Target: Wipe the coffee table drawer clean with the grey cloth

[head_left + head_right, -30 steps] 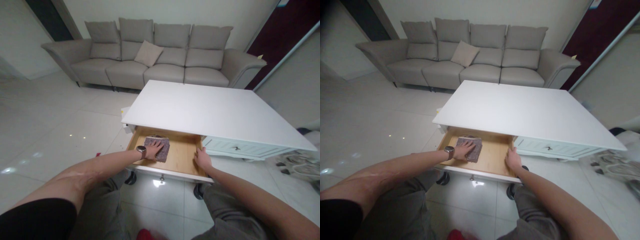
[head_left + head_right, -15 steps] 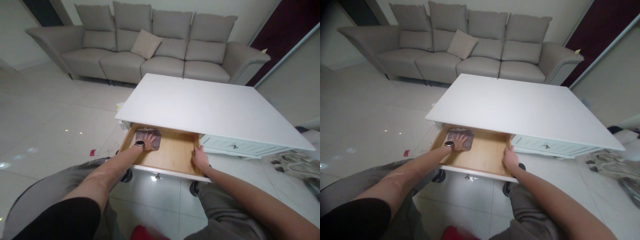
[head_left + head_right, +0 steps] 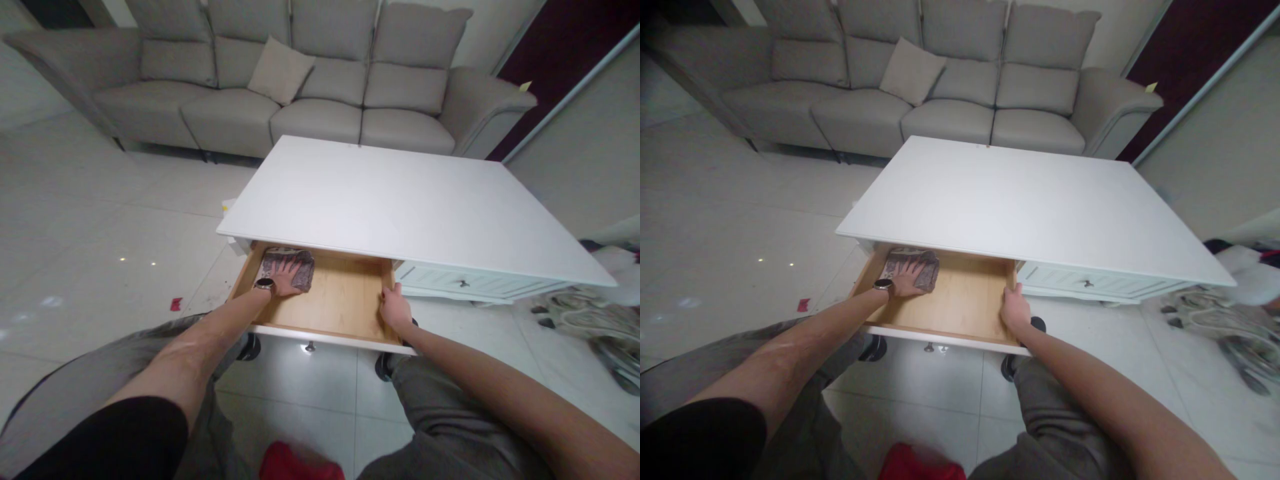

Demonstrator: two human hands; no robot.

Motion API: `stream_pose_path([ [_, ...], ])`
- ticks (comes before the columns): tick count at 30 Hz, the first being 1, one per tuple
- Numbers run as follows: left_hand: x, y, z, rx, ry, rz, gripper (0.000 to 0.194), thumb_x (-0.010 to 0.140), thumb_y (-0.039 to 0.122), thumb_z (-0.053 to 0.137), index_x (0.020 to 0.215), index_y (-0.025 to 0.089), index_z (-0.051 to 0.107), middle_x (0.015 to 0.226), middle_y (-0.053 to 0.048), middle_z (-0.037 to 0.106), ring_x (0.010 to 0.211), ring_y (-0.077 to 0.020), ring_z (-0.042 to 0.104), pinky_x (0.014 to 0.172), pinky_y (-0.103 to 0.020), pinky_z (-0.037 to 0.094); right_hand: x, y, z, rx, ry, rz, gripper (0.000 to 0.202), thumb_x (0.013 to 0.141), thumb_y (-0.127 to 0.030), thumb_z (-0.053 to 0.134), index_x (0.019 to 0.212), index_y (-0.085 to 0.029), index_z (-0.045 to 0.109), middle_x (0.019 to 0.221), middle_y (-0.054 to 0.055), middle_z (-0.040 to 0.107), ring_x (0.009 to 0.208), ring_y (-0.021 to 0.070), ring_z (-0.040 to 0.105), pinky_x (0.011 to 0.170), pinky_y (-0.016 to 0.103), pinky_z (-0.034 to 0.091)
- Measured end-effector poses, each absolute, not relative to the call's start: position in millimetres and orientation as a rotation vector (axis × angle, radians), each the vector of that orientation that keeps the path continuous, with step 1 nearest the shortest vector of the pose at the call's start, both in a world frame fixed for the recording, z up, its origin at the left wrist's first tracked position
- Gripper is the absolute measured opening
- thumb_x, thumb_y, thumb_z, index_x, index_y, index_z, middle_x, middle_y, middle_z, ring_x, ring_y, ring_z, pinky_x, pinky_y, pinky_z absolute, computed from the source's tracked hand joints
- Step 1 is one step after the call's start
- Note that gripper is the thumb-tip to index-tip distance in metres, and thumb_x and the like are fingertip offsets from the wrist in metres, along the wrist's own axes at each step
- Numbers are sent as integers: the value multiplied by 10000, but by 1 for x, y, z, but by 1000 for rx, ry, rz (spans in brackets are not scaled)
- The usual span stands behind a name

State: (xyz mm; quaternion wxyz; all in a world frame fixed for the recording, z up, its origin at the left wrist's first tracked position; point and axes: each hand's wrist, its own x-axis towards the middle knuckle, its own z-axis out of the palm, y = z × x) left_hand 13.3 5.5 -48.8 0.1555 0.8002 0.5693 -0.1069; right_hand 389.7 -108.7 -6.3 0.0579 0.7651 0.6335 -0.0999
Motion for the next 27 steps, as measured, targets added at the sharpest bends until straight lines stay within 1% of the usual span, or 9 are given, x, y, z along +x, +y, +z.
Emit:
stream_pose_path([
  [4, 71, 1, -50, 2316, 1540, -295, 1233, 706, 842, 555, 1666, 247, 62, 1740, -99, -2, 1566, -438, -99, 1208, -695, -44, 389, -108, -6, 2369, 1941, -298, 286, 978, -206, 401, 1212, -180, 563, 1277, 149, 475, 797, 178, 638, 685, 316, 476],
  [8, 146, -2, -55, 2241, 1522, -224, 1200, 735, 897, 421, 1667, 232, 62, 1734, -89, -71, 1549, -450, -169, 1188, -731, -67, 388, -110, -4, 2475, 1987, -334, 452, 994, -278, 376, 1435, -186, 418, 1289, 158, 507, 836, 215, 652, 730, 353, 500],
  [11, 201, -6, -61, 2261, 1438, -160, 1129, 779, 876, 353, 1668, 242, 65, 1737, -68, -65, 1552, -427, -182, 1195, -718, -88, 389, -111, -2, 2540, 2011, -385, 529, 999, -291, 345, 1519, -195, 335, 1353, 165, 506, 893, 234, 663, 783, 370, 508],
  [15, 260, -11, -67, 2283, 1311, -148, 1162, 743, 839, 443, 1667, 250, 55, 1736, -61, -81, 1543, -417, -222, 1197, -709, -105, 391, -111, -2, 2642, 2008, -440, 554, 1016, -331, 304, 1553, -194, 291, 1401, 158, 509, 985, 248, 661, 849, 374, 508],
  [19, 282, -8, -60, 2223, 1312, -220, 1214, 691, 787, 540, 1665, 271, 33, 1730, -39, -123, 1523, -411, -279, 1178, -726, -129, 392, -109, -3, 2653, 2010, -440, 558, 1013, -334, 316, 1552, -194, 297, 1405, 156, 512, 992, 251, 658, 858, 382, 509],
  [21, 278, -5, -52, 2182, 1273, -270, 1158, 720, 795, 501, 1664, 292, 59, 1731, -25, -112, 1538, -388, -255, 1182, -716, -133, 392, -108, -3, 2641, 2012, -437, 540, 1019, -352, 316, 1539, -205, 326, 1401, 152, 511, 968, 247, 659, 837, 379, 511],
  [23, 270, -2, -44, 2123, 1215, -308, 990, 821, 776, 361, 1660, 317, 104, 1738, -3, -66, 1567, -354, -188, 1200, -701, -104, 392, -108, -3, 2632, 2021, -438, 517, 1030, -378, 301, 1518, -217, 356, 1392, 146, 513, 939, 242, 660, 810, 374, 510],
  [25, 264, -2, -39, 2099, 1176, -350, 836, 907, 697, 266, 1654, 346, 131, 1743, 18, -17, 1585, -322, -121, 1218, -684, -61, 392, -108, -3, 2634, 2026, -438, 503, 1041, -400, 282, 1504, -224, 376, 1377, 139, 516, 922, 235, 657, 794, 368, 507],
  [27, 261, -7, -37, 2142, 1170, -396, 796, 925, 641, 332, 1649, 371, 136, 1745, 23, 1, 1591, -317, -82, 1223, -683, -22, 392, -109, -3, 2639, 2025, -436, 495, 1050, -407, 269, 1495, -227, 391, 1357, 134, 521, 926, 227, 652, 792, 357, 502],
])
